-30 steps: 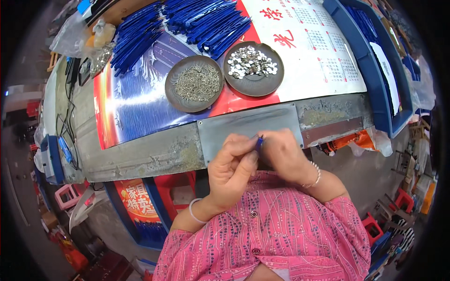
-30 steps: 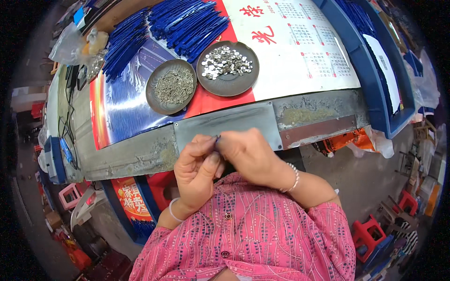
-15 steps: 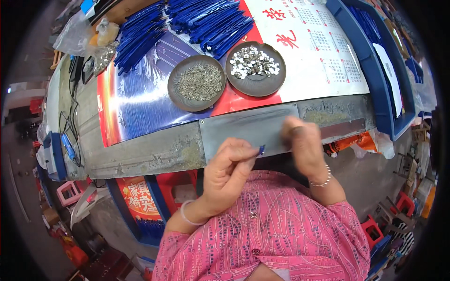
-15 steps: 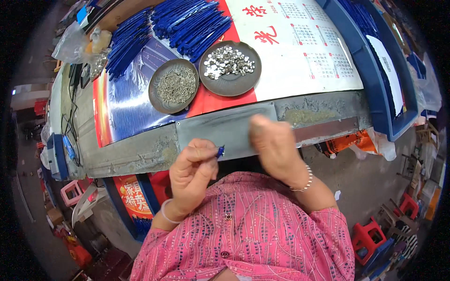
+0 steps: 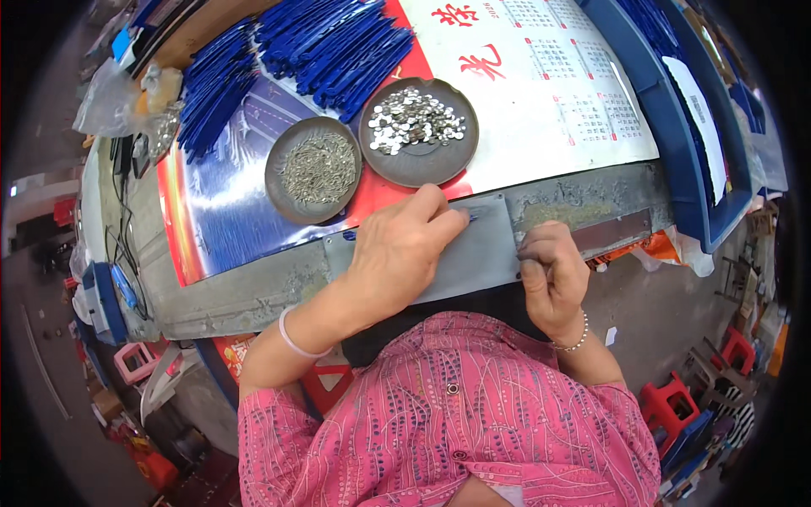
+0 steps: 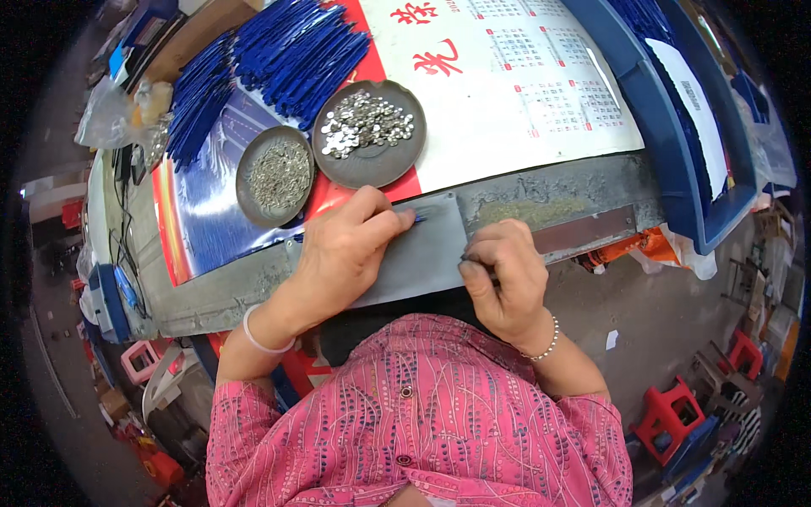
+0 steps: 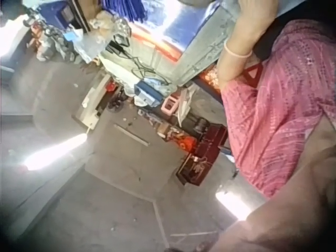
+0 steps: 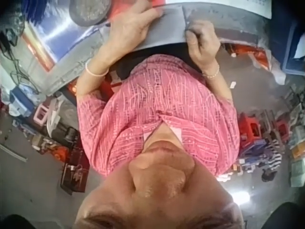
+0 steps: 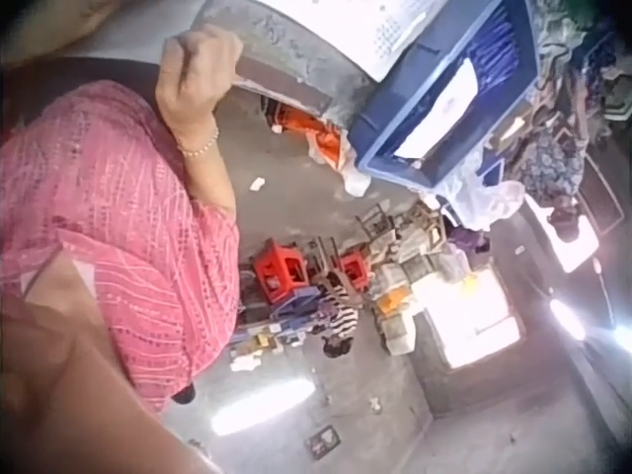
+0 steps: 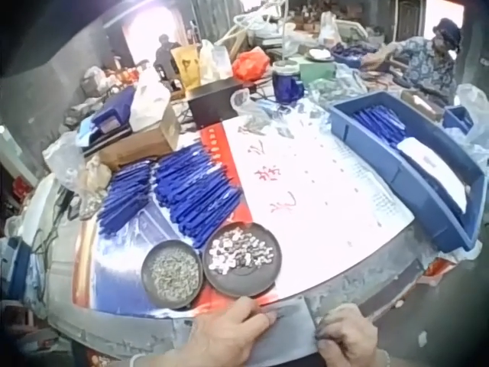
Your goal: Assembling small silver components into blue plastic housings at a manual workstation.
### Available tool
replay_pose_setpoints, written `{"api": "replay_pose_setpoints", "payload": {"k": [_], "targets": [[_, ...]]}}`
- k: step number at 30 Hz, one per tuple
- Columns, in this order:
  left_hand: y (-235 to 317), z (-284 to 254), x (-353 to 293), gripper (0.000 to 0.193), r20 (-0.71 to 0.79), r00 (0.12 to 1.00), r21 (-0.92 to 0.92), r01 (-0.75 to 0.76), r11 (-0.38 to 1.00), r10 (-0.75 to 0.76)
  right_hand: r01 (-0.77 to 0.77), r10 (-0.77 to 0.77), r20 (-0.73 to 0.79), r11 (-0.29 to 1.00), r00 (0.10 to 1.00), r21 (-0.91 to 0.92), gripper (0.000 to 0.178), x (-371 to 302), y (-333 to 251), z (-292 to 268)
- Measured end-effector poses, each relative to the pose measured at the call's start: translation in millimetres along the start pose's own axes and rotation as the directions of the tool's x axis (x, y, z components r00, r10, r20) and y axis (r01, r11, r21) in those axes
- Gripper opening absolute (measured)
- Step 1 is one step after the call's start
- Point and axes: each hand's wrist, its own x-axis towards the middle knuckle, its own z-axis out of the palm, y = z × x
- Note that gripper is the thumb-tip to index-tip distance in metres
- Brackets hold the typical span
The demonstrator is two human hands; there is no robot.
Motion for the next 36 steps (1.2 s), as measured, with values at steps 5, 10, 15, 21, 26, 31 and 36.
{"api": "replay_pose_setpoints", "payload": {"k": [5, 10, 15, 21, 26, 31, 36], "targets": [[-9.4, -14.7, -4.8, 0.027, 0.147, 0.989, 0.042, -0.04, 0.998, 0.034, 0.052, -0.05, 0.057, 0.998, 0.997, -0.031, 0.013, 4.9, 2.8, -1.8], [-16.0, -35.7, -33.0, 0.036, 0.203, 0.976, 0.073, 0.068, 0.995, -0.081, -0.041, 0.041, 0.013, 0.999, 0.999, 0.034, 0.012, 3.5, 2.9, -6.3], [-8.2, -31.5, -31.6, 0.031, 0.149, 0.98, 0.067, 0.123, 0.99, -0.132, 0.059, -0.06, 0.047, 0.998, 0.997, 0.015, 0.012, 4.8, 1.4, -3.7], [8.7, -6.7, 5.5, 0.027, 0.137, 0.99, 0.079, 0.012, 0.997, -0.023, 0.083, -0.086, 0.063, 0.996, 0.994, 0.036, 0.013, 3.7, -10.9, -0.9], [-3.5, -21.2, -29.8, 0.031, 0.146, 0.98, 0.076, 0.129, 0.989, -0.139, 0.032, -0.043, 0.136, 0.996, 0.99, 0.086, 0.011, 1.0, -26.9, 2.9], [10.5, -21.2, -63.0, 0.024, -0.123, 0.979, -0.336, 0.114, 0.935, -0.164, -0.101, 0.057, 0.272, 0.983, 0.961, 0.151, 0.013, 12.2, -44.3, 25.6], [41.5, -12.1, -81.5, 0.026, 0.006, 0.812, -0.943, 0.199, 0.267, -0.584, -0.071, 0.005, 0.277, 0.971, 0.961, 0.229, 0.012, 27.6, -49.9, 51.6]]}}
